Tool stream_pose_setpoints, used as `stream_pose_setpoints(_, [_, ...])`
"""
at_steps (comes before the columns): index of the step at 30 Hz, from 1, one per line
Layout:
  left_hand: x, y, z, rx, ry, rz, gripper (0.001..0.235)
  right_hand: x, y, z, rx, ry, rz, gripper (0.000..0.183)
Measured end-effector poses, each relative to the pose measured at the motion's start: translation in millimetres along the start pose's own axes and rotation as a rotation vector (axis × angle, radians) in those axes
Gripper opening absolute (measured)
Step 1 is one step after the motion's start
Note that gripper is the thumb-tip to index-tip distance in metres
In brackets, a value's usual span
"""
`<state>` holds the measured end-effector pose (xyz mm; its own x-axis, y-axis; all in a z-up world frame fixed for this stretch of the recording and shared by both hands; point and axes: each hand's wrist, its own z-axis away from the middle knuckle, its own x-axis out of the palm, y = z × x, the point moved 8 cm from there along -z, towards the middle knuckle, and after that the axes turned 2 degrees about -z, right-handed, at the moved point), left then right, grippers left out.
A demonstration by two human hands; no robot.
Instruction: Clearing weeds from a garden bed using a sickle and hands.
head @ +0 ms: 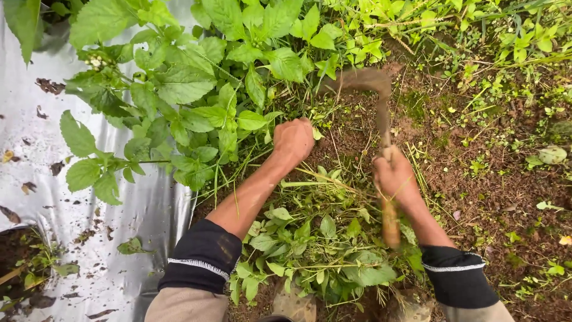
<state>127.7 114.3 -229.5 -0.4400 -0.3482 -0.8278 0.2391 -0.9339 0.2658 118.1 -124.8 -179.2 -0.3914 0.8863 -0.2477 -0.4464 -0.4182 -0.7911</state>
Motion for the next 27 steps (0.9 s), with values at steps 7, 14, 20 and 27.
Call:
stream_pose_setpoints(7, [2,-1,-1,0.029,0.046,0.008,0.033,-3,7,-4,-0.128,0.272,-0.319,0.022])
stream_pose_setpoints(14, [-3,-1,3,0.026,0.012,0.047,0.029,0,8,-27,-0.085,0.041,-0.147,0.036])
stream_pose_setpoints(20, [-13,15,21,0.006,-0.072,0.106,0.026,23,22,16,0.085,-0.083,-0.086,0.040])
stream_pose_setpoints(27, [-22,31,80,0.106,-0.110,0.059,0.029,-25,-33,13,-0.080,0.143,-0.229,0.009])
